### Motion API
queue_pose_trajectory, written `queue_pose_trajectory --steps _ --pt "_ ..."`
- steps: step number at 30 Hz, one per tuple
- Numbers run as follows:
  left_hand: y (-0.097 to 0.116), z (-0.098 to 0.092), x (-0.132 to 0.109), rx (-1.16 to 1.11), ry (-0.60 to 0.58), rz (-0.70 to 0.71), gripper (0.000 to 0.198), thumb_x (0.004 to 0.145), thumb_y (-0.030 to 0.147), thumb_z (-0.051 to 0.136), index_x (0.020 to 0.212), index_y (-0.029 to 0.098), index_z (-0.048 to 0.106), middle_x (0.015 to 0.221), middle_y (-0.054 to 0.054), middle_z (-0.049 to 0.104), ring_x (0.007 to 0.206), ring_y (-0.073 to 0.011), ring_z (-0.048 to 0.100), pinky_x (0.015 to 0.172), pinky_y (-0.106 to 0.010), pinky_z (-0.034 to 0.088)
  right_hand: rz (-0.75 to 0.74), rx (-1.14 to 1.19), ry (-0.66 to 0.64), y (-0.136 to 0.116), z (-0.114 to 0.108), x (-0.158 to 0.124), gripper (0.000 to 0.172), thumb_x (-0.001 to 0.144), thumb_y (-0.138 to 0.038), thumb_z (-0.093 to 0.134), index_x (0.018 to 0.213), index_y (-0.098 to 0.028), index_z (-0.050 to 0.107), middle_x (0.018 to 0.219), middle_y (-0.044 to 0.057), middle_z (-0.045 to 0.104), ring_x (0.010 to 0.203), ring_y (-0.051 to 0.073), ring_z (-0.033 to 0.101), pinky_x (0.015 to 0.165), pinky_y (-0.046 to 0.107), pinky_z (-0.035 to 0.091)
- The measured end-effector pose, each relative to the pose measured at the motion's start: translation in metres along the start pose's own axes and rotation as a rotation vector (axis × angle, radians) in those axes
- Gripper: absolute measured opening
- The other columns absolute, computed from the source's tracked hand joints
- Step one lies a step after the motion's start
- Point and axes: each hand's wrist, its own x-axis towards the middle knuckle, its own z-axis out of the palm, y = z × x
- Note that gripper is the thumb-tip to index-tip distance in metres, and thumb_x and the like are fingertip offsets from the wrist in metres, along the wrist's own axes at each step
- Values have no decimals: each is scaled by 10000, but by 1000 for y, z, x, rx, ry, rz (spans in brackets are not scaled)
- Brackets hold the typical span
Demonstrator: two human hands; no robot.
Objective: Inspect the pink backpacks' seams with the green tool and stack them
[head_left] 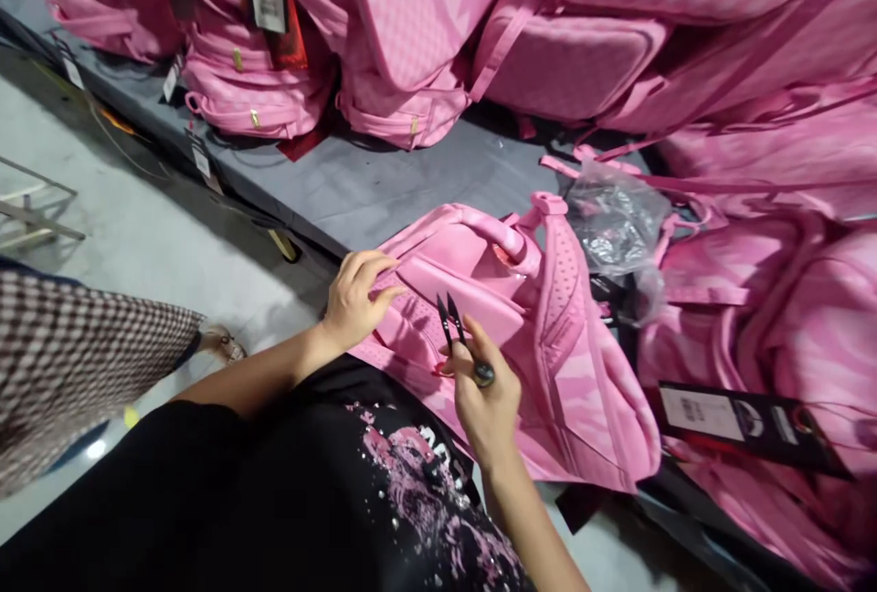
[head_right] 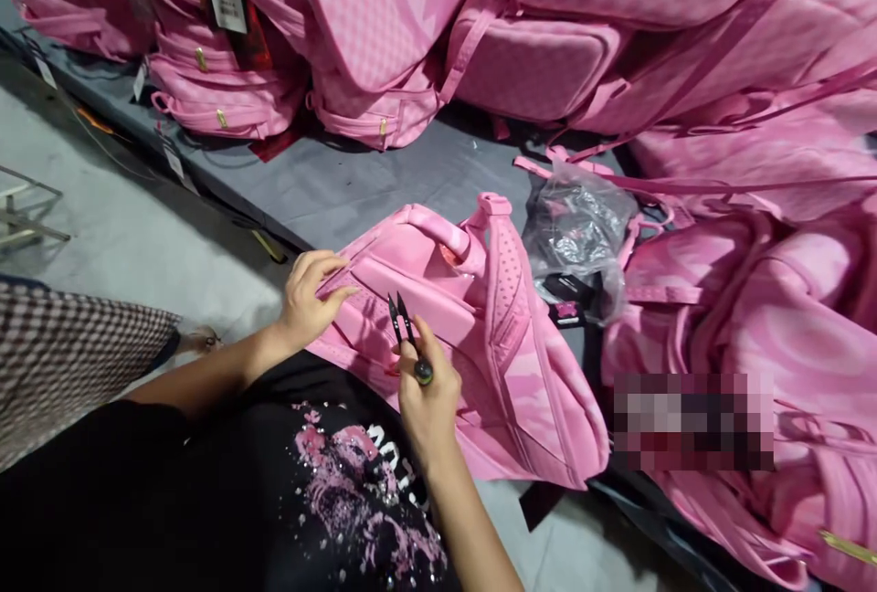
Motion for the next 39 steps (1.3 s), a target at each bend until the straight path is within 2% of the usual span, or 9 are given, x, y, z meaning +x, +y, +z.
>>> queue_pose_trajectory --steps 4,8,11,14,17,21,27,32,39 --pt "-7 11 12 30 13 90 130 950 283 624 994 181 692 947 -46 713 908 -143 673 860 -272 546 1 1 9 -3 13 10 383 952 -335 552 1303 -203 628 878 47 724 608 151 679 564 288 563" --pt "-14 11 14 44 -7 125 162 973 225 562 912 201 711 889 -29 732 842 -129 682 796 -252 539 -229 -161 -12 -14 16 22 395 905 -278 635 1293 -209 646 1029 80 762 774 187 728 705 324 608" --pt "-17 10 14 54 -20 140 169 968 224 556 875 203 695 862 -33 732 834 -138 679 792 -259 526 -372 -354 -12 -23 19 31 423 942 -284 591 1357 -208 616 1087 98 760 847 209 739 755 338 611" --pt "-15 11 15 50 -17 116 184 984 241 526 863 192 656 848 -43 715 824 -140 661 801 -259 515 -450 -580 -20 -31 18 38 420 980 -303 524 1377 -202 618 922 80 750 706 183 703 590 287 551" --pt "-11 13 18 36 -8 72 200 1003 254 500 849 192 613 817 -32 686 793 -132 634 780 -247 501 -515 -773 -40 -37 13 44 426 956 -226 516 1365 -240 636 834 43 705 569 136 604 447 259 385" --pt "-8 12 19 3 -2 59 188 1006 257 509 843 197 582 805 -16 666 781 -119 618 771 -231 486 -537 -914 -113 -50 5 53 530 876 -114 552 1365 -303 632 861 17 708 535 106 532 444 263 270" --pt "-9 13 17 5 6 78 156 999 245 515 864 200 580 838 -28 671 821 -134 621 813 -253 490 -517 -1041 -245 -71 6 64 582 849 -118 586 1401 -303 596 837 37 681 527 120 493 448 278 230" --pt "-6 13 20 101 21 159 152 1001 225 497 870 202 571 859 -39 678 832 -144 613 804 -267 487 -510 -1068 -230 -76 7 67 627 806 -97 571 1397 -305 591 813 42 661 515 112 469 444 271 213" --pt "-4 10 33 139 -56 215 213 1024 242 453 829 207 531 784 -22 640 760 -149 561 752 -279 448 -488 -1019 -156 -64 11 62 653 772 -64 552 1382 -292 608 828 41 662 503 101 424 447 271 204"
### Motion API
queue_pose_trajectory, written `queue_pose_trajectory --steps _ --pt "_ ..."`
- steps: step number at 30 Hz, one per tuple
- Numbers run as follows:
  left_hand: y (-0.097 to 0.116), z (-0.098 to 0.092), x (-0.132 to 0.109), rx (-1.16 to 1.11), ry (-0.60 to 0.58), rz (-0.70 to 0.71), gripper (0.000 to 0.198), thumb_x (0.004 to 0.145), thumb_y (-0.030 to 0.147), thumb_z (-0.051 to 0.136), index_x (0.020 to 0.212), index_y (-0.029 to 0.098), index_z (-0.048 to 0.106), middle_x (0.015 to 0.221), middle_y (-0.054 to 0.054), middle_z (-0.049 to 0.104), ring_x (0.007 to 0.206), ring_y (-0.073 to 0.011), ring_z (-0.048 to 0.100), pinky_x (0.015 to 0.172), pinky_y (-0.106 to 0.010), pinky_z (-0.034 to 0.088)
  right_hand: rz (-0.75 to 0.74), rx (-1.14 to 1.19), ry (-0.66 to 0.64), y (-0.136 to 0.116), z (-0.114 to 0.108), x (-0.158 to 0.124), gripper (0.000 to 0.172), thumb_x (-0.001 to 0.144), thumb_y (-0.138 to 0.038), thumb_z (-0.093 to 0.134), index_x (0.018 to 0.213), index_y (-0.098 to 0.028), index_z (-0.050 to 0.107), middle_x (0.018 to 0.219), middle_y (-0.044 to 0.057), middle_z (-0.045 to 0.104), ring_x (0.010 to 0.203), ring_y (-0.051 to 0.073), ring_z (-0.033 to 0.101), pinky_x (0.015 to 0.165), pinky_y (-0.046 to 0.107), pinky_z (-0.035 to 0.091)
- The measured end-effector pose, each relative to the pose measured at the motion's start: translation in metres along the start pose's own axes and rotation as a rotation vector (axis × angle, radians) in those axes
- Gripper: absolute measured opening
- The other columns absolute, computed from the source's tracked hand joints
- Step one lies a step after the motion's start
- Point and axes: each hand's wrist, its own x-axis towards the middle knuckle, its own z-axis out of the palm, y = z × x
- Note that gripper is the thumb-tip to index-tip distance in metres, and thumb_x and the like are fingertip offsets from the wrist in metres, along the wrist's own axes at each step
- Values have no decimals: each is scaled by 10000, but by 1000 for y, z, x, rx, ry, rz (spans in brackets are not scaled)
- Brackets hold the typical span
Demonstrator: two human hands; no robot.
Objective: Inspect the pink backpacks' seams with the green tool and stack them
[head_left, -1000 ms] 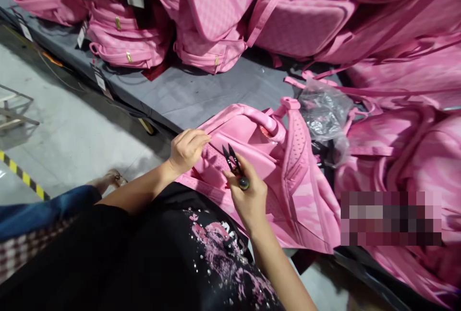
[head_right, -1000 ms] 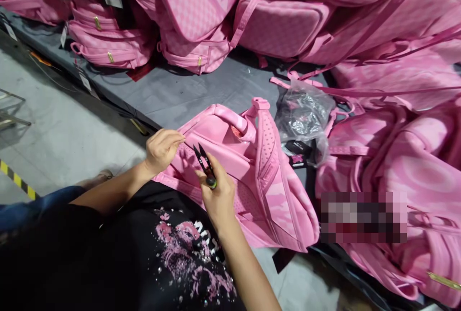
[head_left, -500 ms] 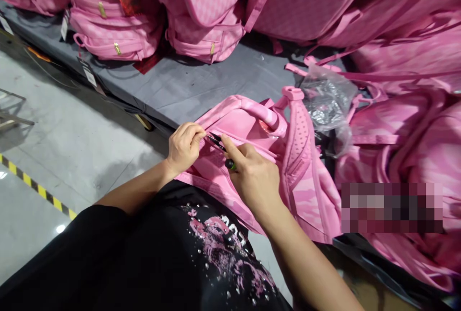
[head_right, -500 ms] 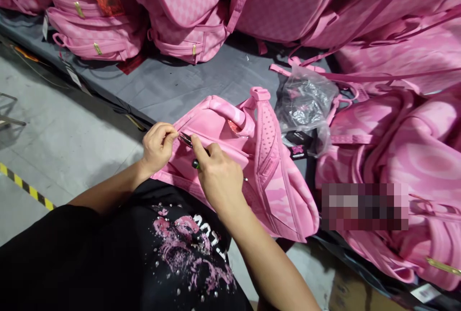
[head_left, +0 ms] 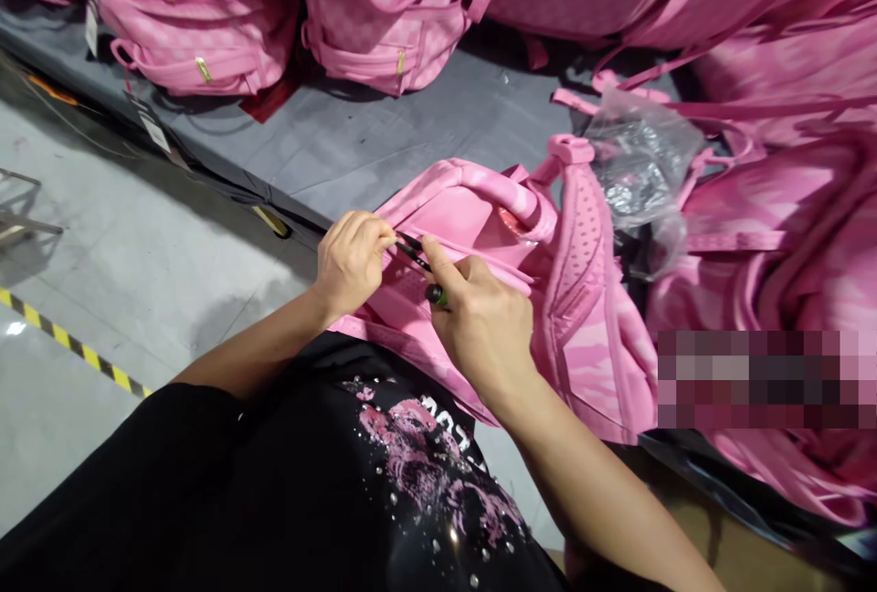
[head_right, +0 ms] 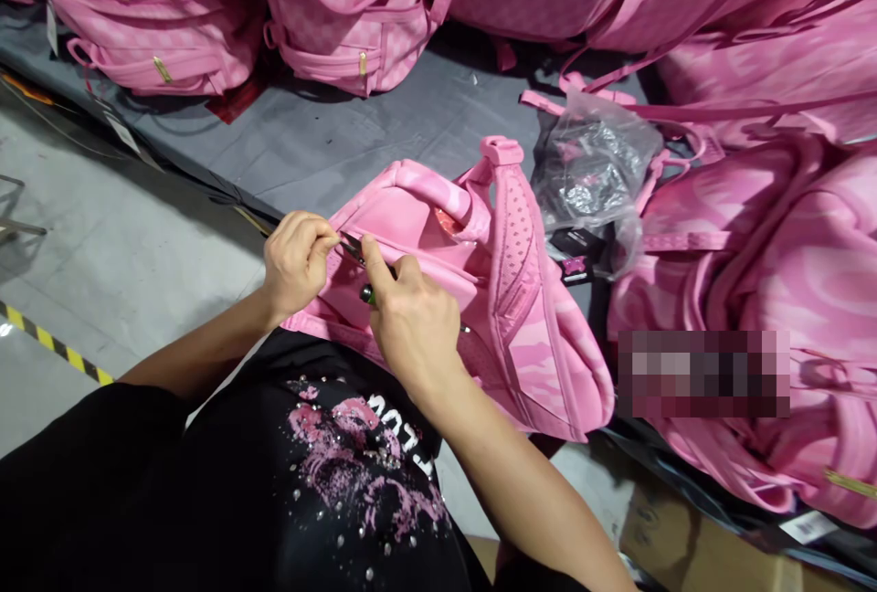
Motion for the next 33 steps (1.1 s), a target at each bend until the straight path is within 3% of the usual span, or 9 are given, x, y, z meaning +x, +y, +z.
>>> queue_pose_trajectory --steps 5,10,15,19,22,25,27,31,33 --pt "-2 1 -1 -2 24 28 195 1021 225 450 846 205 534 797 -28 651 767 -146 567 758 -275 455 16 -8 20 -3 3 -5 641 795 -71 529 1396 -283 591 833 52 650 517 99 438 444 267 201" --pt "-2 1 -2 15 34 21 186 1010 225 473 841 198 544 801 -34 653 774 -145 578 757 -275 456 -28 -47 -94 1 -18 18 529 897 -90 497 1390 -260 585 851 85 642 605 151 553 483 251 243" --pt "-2 1 -3 48 35 21 190 1003 225 461 836 198 547 790 -44 656 761 -160 582 742 -284 452 -232 -189 -309 7 -52 59 388 954 -100 392 1213 -164 673 910 119 667 707 206 653 518 256 295" --pt "-1 1 -2 76 50 40 193 991 198 446 828 204 548 776 -45 658 744 -167 579 732 -289 453 -408 -245 -384 17 -60 74 504 974 -134 387 1453 -220 515 960 127 693 683 248 691 465 282 285" --pt "-2 0 -1 94 40 42 191 989 214 475 816 203 555 771 -38 665 733 -163 583 730 -286 454 -469 -165 -356 27 -53 79 482 975 -194 466 1443 -274 545 989 117 726 714 287 724 459 292 351" --pt "-2 0 0 123 14 32 214 993 219 459 808 203 564 768 -37 668 731 -164 593 726 -291 452 -473 22 -333 34 -49 90 354 905 -223 626 1246 -248 715 986 69 776 842 271 754 562 270 471" --pt "1 -1 1 125 -2 31 228 992 207 439 803 201 568 764 -40 663 729 -169 593 713 -299 444 -421 113 -358 37 -50 102 286 887 -274 630 1129 -210 768 965 6 794 940 215 748 664 221 481" --pt "12 -4 4 50 -29 23 219 989 238 471 794 204 566 758 -30 655 728 -165 586 700 -300 434 -453 174 -452 46 -51 123 500 901 -437 413 1058 -98 747 981 -43 777 1057 160 692 685 204 418" --pt "8 -8 4 -11 9 -38 213 989 244 474 798 208 563 774 -25 655 752 -155 592 725 -290 446 -483 257 -416 51 -48 125 458 886 -454 485 1051 -126 759 977 -51 782 1014 147 711 675 187 428"
